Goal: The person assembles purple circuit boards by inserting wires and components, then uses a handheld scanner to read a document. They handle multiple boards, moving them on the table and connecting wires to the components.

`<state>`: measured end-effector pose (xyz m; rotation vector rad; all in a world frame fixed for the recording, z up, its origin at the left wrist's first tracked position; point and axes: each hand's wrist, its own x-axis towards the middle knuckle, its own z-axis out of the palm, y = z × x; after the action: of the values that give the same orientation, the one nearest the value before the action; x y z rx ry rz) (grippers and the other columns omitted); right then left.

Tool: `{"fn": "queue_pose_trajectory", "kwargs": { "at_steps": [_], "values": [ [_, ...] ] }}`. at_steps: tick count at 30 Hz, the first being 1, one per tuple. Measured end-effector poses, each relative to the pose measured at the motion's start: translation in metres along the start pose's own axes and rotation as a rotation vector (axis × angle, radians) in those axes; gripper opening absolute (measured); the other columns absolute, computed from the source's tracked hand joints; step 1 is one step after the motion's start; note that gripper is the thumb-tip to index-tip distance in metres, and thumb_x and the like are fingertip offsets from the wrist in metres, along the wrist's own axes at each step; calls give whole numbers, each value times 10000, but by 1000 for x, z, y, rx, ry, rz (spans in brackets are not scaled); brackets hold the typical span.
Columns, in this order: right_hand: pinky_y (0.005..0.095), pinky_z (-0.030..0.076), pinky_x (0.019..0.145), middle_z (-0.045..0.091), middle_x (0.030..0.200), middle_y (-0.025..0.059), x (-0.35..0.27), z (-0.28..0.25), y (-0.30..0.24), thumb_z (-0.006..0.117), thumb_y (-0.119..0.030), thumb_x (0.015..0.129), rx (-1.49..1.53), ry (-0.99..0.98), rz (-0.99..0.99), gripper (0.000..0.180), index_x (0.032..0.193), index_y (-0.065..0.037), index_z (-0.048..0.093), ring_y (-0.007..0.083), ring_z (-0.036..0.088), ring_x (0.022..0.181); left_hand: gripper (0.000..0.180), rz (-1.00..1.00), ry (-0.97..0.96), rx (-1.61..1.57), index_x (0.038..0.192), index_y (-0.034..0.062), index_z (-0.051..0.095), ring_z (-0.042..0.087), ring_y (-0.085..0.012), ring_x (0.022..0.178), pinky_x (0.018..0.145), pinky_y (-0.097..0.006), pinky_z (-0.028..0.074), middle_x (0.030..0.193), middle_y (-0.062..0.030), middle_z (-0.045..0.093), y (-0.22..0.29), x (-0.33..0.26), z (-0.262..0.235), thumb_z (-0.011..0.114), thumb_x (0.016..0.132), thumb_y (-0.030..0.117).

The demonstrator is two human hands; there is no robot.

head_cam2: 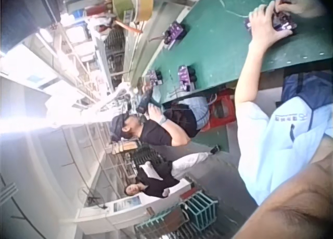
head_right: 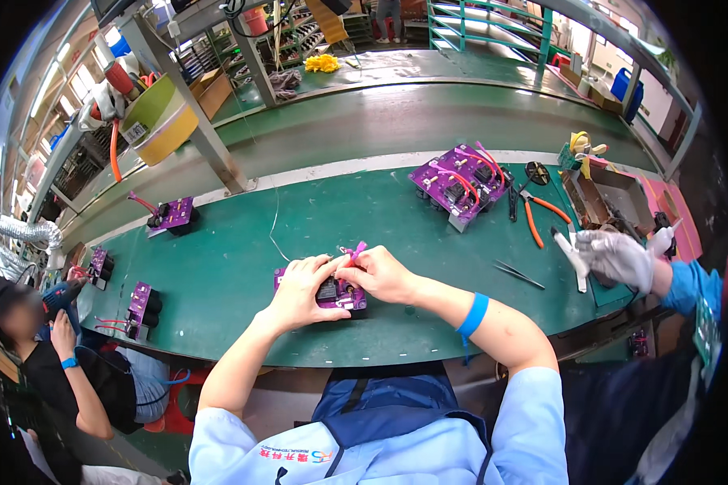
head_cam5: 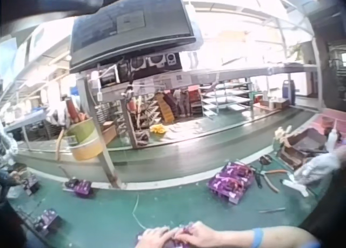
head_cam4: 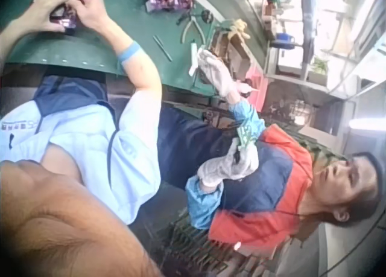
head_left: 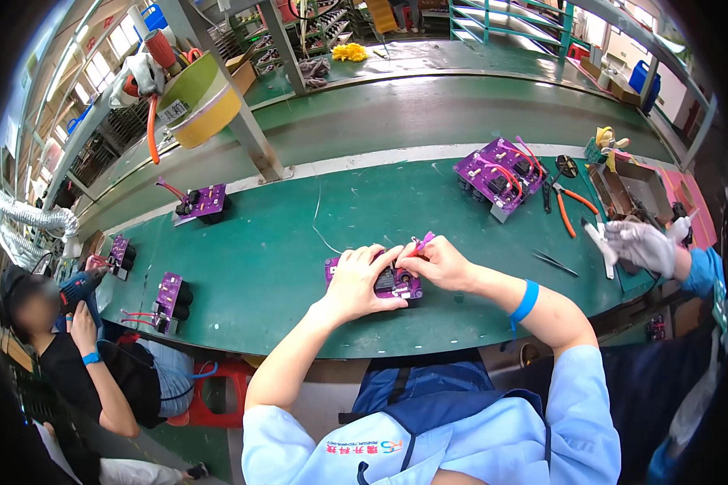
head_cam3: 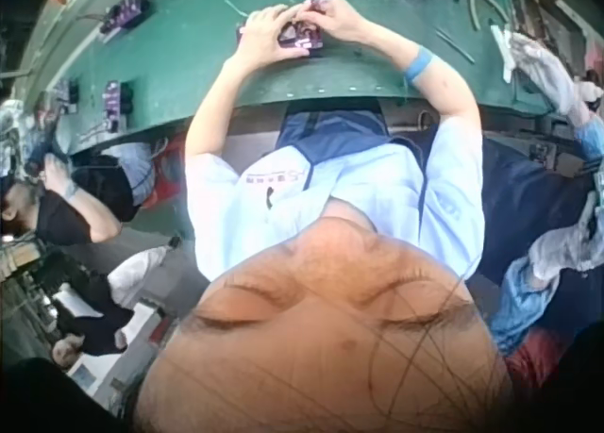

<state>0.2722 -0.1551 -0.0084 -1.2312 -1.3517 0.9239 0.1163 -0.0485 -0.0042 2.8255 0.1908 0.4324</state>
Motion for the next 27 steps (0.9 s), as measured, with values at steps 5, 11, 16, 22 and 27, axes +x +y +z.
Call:
{"fn": "queue_pose_trajectory", "kwargs": {
  "at_steps": [5,11,16,22,27],
  "values": [
    [250,442,621,603,722,78,-3,6,-7,514,-117,831,-241,51,-104,150,816,13,588,80,531,672,734,33,25,-18,1094,56,486,476,-318,1000,844,-423,357,1065,-181,499,2,1,-3,726,521,447],
    [299,454,593,573,656,132,-8,-8,-13,458,-117,829,-182,-63,-83,170,844,23,554,174,556,598,779,45,61,-40,1147,113,459,465,-300,990,850,-424,332,1056,-143,489,4,0,-1,752,484,399],
    [304,455,615,587,714,129,-12,-5,-6,460,-94,829,-201,53,-215,149,909,3,540,213,571,614,820,29,40,-10,1112,28,462,467,-307,988,867,-414,331,1064,-142,502,7,4,0,767,423,352],
    [345,442,568,573,771,136,-14,19,-12,496,-135,816,-422,187,-558,135,894,-40,551,308,559,659,743,33,160,70,1051,14,487,458,-332,976,848,-430,332,1047,-151,496,18,-7,-3,757,429,317],
    [320,438,499,510,630,76,-38,27,-21,553,-157,700,-727,-14,-783,127,782,-62,533,229,536,559,779,118,500,133,1107,72,432,462,-328,966,820,-455,328,1105,-157,463,19,-33,22,752,464,373]
  ]
}}
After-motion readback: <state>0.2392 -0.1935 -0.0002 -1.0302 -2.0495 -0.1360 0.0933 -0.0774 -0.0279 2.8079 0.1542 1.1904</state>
